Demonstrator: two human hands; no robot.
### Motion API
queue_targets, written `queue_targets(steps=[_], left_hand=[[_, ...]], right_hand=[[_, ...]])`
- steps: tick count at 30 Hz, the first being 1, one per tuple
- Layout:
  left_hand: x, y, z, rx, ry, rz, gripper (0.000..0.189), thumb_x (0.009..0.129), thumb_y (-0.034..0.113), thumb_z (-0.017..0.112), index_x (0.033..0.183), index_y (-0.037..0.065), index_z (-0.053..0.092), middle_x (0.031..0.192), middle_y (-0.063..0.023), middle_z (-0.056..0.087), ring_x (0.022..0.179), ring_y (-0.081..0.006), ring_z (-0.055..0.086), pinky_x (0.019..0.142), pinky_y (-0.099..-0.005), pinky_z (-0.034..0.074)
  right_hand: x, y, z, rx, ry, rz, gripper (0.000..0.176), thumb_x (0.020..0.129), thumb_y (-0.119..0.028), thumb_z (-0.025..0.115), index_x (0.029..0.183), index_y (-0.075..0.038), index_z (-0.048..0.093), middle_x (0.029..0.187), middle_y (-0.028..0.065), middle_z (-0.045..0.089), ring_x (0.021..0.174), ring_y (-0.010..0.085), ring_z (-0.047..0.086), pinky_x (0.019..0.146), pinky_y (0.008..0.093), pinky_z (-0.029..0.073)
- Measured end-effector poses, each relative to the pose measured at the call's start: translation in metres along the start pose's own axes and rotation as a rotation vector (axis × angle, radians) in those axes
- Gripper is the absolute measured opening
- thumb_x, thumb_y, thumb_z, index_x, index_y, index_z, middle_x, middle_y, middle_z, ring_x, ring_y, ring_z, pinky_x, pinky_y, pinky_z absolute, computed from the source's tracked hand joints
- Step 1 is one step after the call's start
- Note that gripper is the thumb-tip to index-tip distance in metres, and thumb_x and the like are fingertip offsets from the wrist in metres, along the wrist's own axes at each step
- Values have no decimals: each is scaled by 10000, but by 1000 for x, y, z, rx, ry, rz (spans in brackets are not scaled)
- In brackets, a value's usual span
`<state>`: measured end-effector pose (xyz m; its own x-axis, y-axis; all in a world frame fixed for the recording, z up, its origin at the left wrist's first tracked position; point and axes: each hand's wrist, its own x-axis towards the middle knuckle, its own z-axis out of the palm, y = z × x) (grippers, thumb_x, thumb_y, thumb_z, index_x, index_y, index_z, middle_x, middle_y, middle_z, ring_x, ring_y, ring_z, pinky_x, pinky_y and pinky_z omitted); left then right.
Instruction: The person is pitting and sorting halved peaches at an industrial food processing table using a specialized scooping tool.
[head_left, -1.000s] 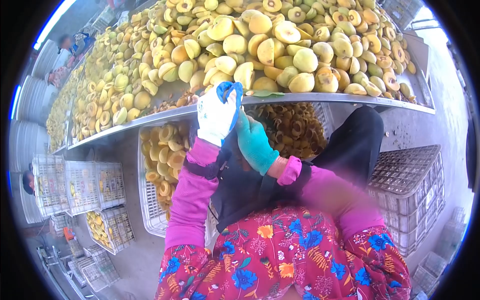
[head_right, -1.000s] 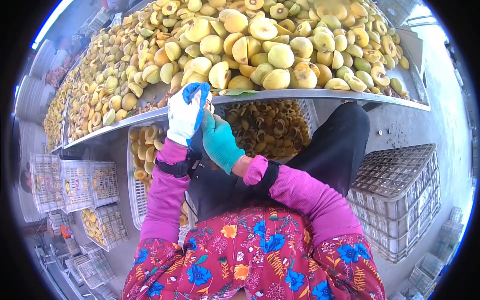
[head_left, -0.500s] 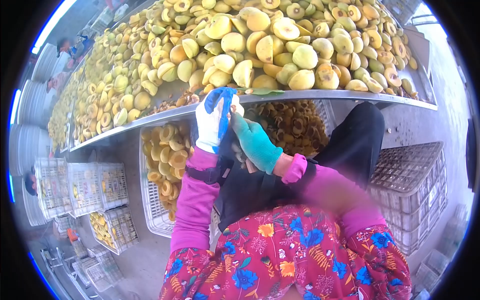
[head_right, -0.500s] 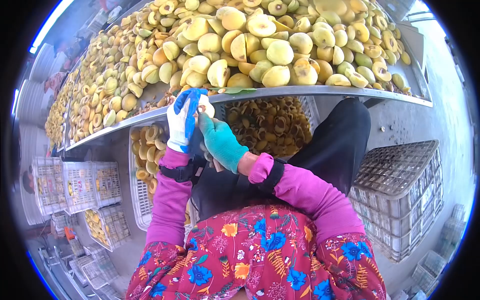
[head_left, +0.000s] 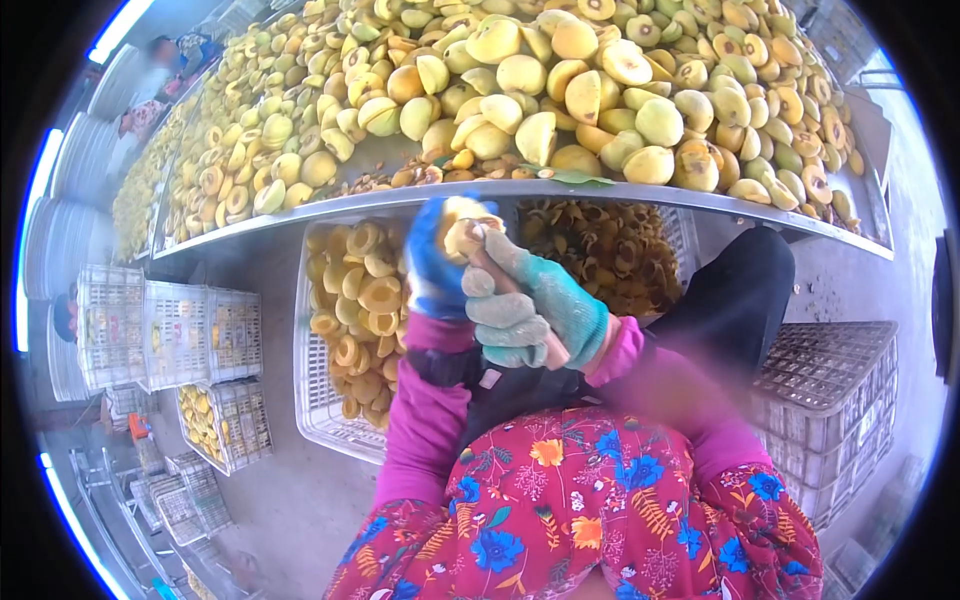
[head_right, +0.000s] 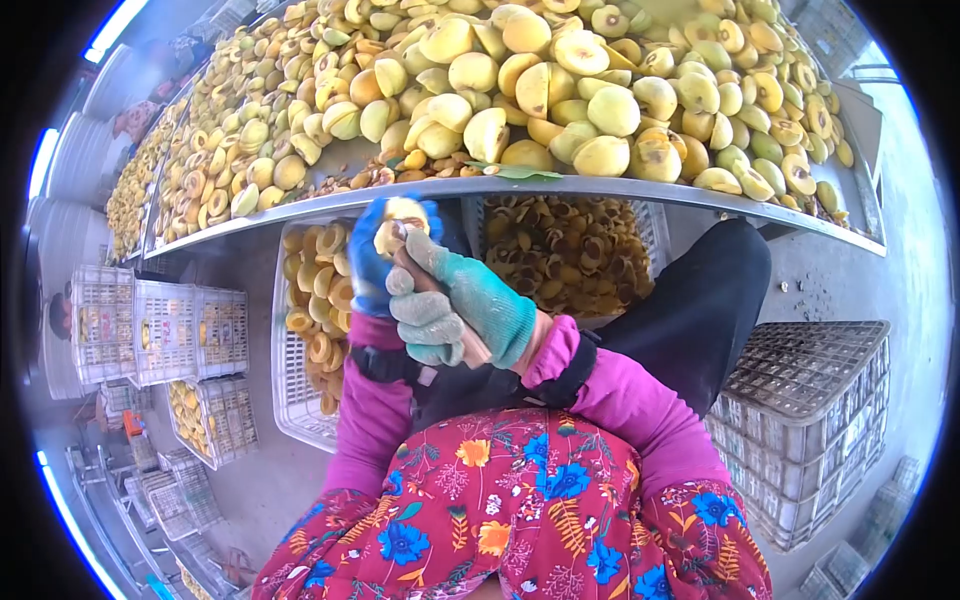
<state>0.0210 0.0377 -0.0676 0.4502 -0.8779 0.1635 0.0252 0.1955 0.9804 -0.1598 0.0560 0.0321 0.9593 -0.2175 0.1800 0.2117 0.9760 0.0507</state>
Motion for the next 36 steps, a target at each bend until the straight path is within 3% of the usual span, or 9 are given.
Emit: queue_targets(steps=[2, 6, 7, 14, 22, 24, 28, 30, 36], left_hand=[[-5, 80, -55, -300, 67, -422, 373, 799, 324, 639, 975, -1, 596, 811, -149, 637, 683, -234, 621, 635, -351, 512], [44, 108, -75, 1335, 73, 65, 425, 784, 388, 634, 1030, 44, 599, 866, -146, 650, 731, -269, 630, 668, -365, 502], [78, 110, -56, 1263, -75, 116, 500, 762, 454, 625, 1035, 35, 612, 914, -169, 649, 841, -283, 625, 753, -370, 481], [213, 40, 10, 1547, -387, 195, 481, 718, 333, 644, 1079, 31, 543, 948, -177, 613, 880, -308, 609, 766, -391, 494], [79, 96, 7, -420, -155, -353, 313, 856, 149, 571, 1137, 29, 503, 977, -129, 548, 884, -241, 587, 745, -382, 533], [44, 69, 24, 332, -155, 322, 268, 890, 222, 549, 1048, 5, 548, 966, -101, 563, 879, -189, 566, 771, -316, 483], [11, 87, 65, -113, 38, 46, 259, 793, 52, 625, 1040, 4, 565, 1039, -139, 596, 958, -255, 575, 850, -344, 456], [22, 65, 53, 533, -221, 762, 260, 810, 62, 600, 1067, 28, 581, 1084, -133, 599, 1021, -267, 566, 863, -339, 460], [15, 60, 44, 392, -198, 325, 237, 828, 92, 589, 1052, 16, 598, 969, -129, 602, 887, -242, 591, 770, -314, 475]], right_hand=[[-30, -14, 7, -43, -42, -49, 395, 945, -488, 354, 855, -145, 525, 534, -80, 369, 404, 63, 360, 401, 229, 301], [-53, -34, -103, 282, 1247, -424, 429, 927, -512, 376, 799, -111, 457, 572, -61, 368, 441, 79, 360, 435, 254, 308], [-58, -24, -106, 206, 765, -150, 395, 902, -524, 435, 799, -143, 438, 565, -51, 362, 446, 87, 351, 442, 257, 322], [-23, -28, -17, -298, 867, -204, 403, 902, -530, 430, 817, -136, 448, 572, -31, 400, 462, 105, 403, 453, 280, 355], [29, -33, -10, -1499, 925, -662, 277, 925, -299, 493, 845, -34, 504, 578, 69, 511, 495, 183, 533, 462, 318, 415], [31, -30, -17, -1834, 962, -765, 231, 930, -233, 499, 859, -13, 514, 614, 95, 516, 550, 174, 553, 492, 331, 418], [24, -25, -31, -1807, 1022, -724, 257, 933, -237, 492, 882, 10, 546, 673, 126, 557, 596, 192, 531, 559, 343, 428], [18, -22, -33, -1645, 1040, -701, 278, 940, -249, 476, 901, 14, 555, 713, 122, 578, 642, 183, 541, 581, 331, 428], [21, -10, -28, -1531, 993, -770, 297, 937, -272, 473, 902, 14, 543, 727, 200, 586, 644, 312, 585, 580, 380, 435]])
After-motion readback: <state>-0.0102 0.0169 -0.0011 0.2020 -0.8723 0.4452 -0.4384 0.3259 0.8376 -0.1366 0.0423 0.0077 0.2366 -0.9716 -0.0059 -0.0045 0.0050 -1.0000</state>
